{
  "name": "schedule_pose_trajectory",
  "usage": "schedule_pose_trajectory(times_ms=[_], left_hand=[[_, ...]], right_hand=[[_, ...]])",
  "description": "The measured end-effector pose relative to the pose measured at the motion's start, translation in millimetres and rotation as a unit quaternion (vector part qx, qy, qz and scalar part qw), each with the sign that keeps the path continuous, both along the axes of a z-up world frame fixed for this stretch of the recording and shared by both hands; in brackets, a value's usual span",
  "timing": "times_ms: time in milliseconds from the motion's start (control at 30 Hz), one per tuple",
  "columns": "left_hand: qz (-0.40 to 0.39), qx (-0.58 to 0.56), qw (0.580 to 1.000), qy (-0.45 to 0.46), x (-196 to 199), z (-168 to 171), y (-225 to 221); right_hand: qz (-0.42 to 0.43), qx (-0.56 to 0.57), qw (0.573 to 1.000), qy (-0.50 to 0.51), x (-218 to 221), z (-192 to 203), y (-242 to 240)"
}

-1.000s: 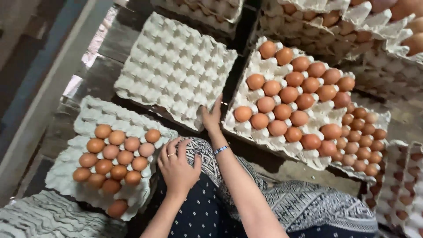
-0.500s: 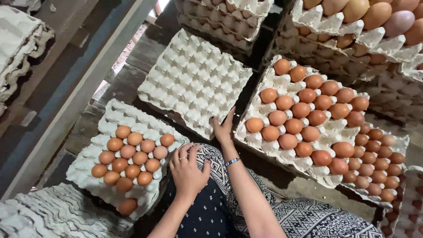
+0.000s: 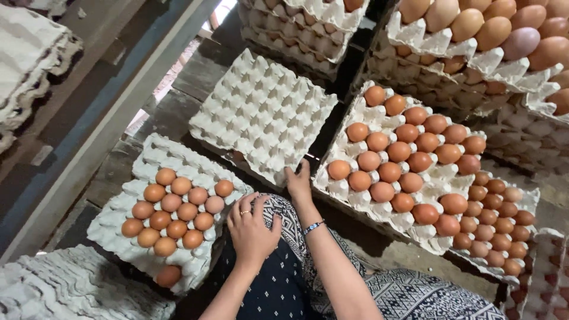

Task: Sorting and packing fresh eggs into cardboard cartons by hand at a farm processing area.

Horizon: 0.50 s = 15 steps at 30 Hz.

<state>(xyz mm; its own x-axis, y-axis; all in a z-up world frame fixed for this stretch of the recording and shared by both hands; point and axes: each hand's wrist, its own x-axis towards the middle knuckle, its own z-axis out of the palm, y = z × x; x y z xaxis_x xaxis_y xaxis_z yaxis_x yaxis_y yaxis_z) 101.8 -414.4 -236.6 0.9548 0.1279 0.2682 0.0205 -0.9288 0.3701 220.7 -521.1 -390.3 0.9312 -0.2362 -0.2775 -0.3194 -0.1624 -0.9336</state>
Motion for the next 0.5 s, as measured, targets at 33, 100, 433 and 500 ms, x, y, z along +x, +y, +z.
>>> schedule_pose_trajectory(times_ms=[33, 100, 433, 500], left_hand=[[0.0, -0.002, 1.0, 0.003, -0.8, -0.9, 1.0], [0.003, -0.004, 1.0, 0.001, 2.3, -1.8, 2.1], [0.001, -0.286, 0.957, -0.057, -15.1, 1.8, 18.2], [0.029, -0.366, 0.929, -0.054, -29.2, -13.8, 27.4]], right_hand=[[-0.011, 0.122, 0.992, -0.01, -1.1, 11.3, 0.9], [-0.018, 0.243, 0.97, -0.023, -1.0, 32.4, 1.8], [0.056, 0.423, 0.9, -0.083, -66.1, 107.8, -1.7], [0.066, 0.433, 0.895, -0.081, -86.0, 110.4, -7.4]])
